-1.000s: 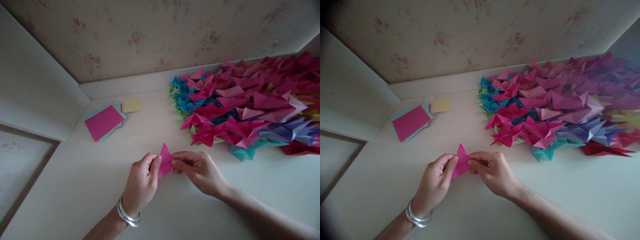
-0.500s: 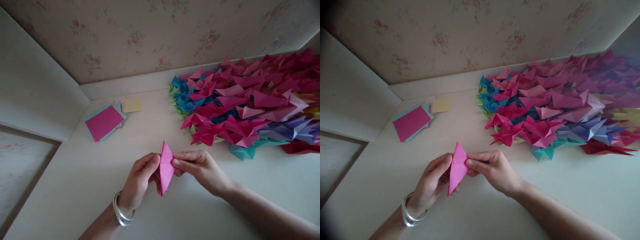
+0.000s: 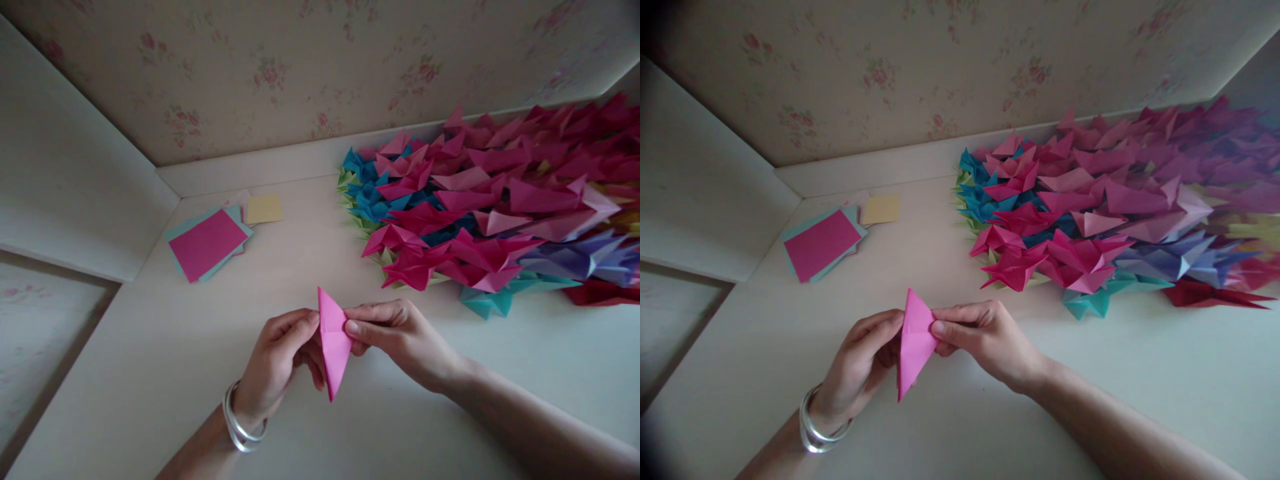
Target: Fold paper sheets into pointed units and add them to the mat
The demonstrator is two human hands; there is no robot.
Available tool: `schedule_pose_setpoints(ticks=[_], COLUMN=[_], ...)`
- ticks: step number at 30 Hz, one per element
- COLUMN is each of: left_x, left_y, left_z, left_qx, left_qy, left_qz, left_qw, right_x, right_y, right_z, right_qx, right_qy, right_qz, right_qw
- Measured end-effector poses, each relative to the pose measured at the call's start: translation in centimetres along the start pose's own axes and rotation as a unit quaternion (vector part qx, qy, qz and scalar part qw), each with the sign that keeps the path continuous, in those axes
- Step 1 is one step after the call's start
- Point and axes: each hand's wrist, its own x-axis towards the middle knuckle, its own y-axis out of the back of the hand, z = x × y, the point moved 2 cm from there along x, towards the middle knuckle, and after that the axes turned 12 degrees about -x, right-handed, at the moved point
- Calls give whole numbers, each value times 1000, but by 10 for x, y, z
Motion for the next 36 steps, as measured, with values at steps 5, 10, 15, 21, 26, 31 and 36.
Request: schedule_pose_setpoints(ticks=[5,10,15,21,26,31,36], left_x=[0,-1,-1,0,-1,0,1], left_y=[-2,-3,-4,-2,-4,-4,0], left_z=[2,2,5,2,2,2,-2], left_qx=[52,80,148,244,409,471,506], left_qy=[-18,-16,-35,-78,-190,-216,-258], left_qz=[10,-10,1,2,1,-7,5], left_qw=[998,997,988,967,892,855,823], right_x=[1,2,3,4,1,-7,-12], right_y=[1,2,1,0,0,-5,-11], right_z=[2,5,6,4,-4,-10,-2], right_qx=[14,44,37,-15,-159,-287,-395], right_qy=[16,4,7,35,124,220,297], right_qz=[2,-11,14,78,77,73,98], right_qw=[1000,999,999,996,977,930,864])
